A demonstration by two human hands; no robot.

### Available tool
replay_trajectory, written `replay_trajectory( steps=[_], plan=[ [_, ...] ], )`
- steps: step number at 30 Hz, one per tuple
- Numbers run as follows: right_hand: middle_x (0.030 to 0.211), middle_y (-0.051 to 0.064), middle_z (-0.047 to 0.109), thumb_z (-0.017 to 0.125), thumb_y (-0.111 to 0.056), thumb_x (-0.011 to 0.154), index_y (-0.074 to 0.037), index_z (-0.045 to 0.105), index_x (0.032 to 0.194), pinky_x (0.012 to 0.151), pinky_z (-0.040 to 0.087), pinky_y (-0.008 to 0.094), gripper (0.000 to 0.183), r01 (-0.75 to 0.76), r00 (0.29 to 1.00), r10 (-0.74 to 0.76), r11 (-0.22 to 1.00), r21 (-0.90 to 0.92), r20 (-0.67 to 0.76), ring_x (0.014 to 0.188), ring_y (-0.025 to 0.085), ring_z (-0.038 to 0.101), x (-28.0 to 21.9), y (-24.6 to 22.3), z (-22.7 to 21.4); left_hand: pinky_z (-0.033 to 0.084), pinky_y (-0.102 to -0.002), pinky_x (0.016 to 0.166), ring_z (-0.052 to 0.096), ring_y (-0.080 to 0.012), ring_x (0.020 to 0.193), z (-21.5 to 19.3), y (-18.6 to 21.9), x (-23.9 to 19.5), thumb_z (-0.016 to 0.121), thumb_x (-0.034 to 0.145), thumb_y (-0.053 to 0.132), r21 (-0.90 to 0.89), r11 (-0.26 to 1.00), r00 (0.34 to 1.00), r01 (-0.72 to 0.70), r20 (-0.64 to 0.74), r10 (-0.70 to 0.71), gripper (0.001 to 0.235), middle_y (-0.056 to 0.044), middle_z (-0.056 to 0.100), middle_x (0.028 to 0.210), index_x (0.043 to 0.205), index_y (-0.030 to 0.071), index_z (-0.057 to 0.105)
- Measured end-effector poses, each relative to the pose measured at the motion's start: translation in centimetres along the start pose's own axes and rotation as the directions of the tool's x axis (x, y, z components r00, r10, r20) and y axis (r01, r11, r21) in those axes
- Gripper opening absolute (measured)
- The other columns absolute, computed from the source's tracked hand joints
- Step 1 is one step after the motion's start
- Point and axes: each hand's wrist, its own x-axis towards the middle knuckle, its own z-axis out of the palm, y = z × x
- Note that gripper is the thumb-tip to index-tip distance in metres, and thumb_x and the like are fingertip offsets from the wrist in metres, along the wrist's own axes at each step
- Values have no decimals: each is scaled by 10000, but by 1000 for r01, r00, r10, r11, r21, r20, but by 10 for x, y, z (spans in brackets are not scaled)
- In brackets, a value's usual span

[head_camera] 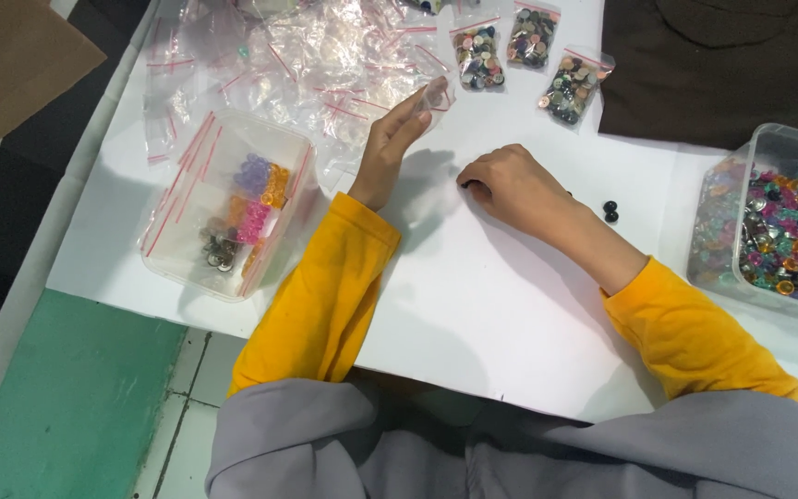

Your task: The person sorts small buttons from a plastic container onto a white table, then places them into small ziplock bags. They repeat this process with different colored buttons, sealing each bag after filling it.

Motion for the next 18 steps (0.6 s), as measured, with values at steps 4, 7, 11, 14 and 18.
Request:
replay_trajectory(
  steps=[4, 7, 11, 14, 18],
  plan=[
    [986, 94, 788, 696, 8, 851, -37, 775, 1057, 832, 533, 383, 225, -12, 999, 18, 992, 128, -45, 856, 270, 728, 3, -7, -37, 355, -452, 1215, 550, -285, 1372, 2, 2, 3, 543, 1016, 494, -106, 994, 1000, -5, 26, 8, 618, -123, 602, 1452, 1454, 59, 549],
    [1049, 101, 762, 697, -30, 970, -29, 749, 1116, 906, 524, 358, 156, -120, 963, 182, 950, 290, -197, 937, 209, 704, 6, -20, -81, 377, -567, 1182, 608, -385, 1328, 4, 4, 2, 555, 949, 579, -186, 979, 994, 85, 81, -71, 738, -189, 598, 1463, 1469, 56, 520],
    [1107, 119, 736, 761, 32, 1037, 11, 718, 1186, 973, 543, 330, 156, -6, 879, 169, 939, 345, -445, 1020, 198, 689, 6, -35, -108, 367, -536, 1135, 566, -363, 1364, 12, 10, -2, 585, 932, 581, -234, 944, 946, 232, 282, -162, 738, -148, 546, 1521, 1496, 111, 504],
    [1124, 123, 733, 727, 36, 1026, 19, 715, 1167, 986, 534, 338, 143, 5, 906, 151, 930, 369, -395, 1053, 211, 683, 6, -43, -109, 428, -458, 1082, 639, -343, 1301, 21, 8, -7, 615, 910, 526, -267, 910, 916, 318, 333, -222, 661, -114, 639, 1424, 1419, 103, 598],
    [1038, 61, 763, 568, -15, 994, -38, 741, 1087, 855, 526, 342, 197, -61, 986, 106, 945, 322, -126, 968, 202, 705, 12, -60, -114, 465, -407, 1009, 649, -284, 1197, 21, 4, -9, 614, 918, 386, -366, 862, 898, 351, 391, -199, 470, -102, 712, 1238, 1269, 80, 674]
  ],
)
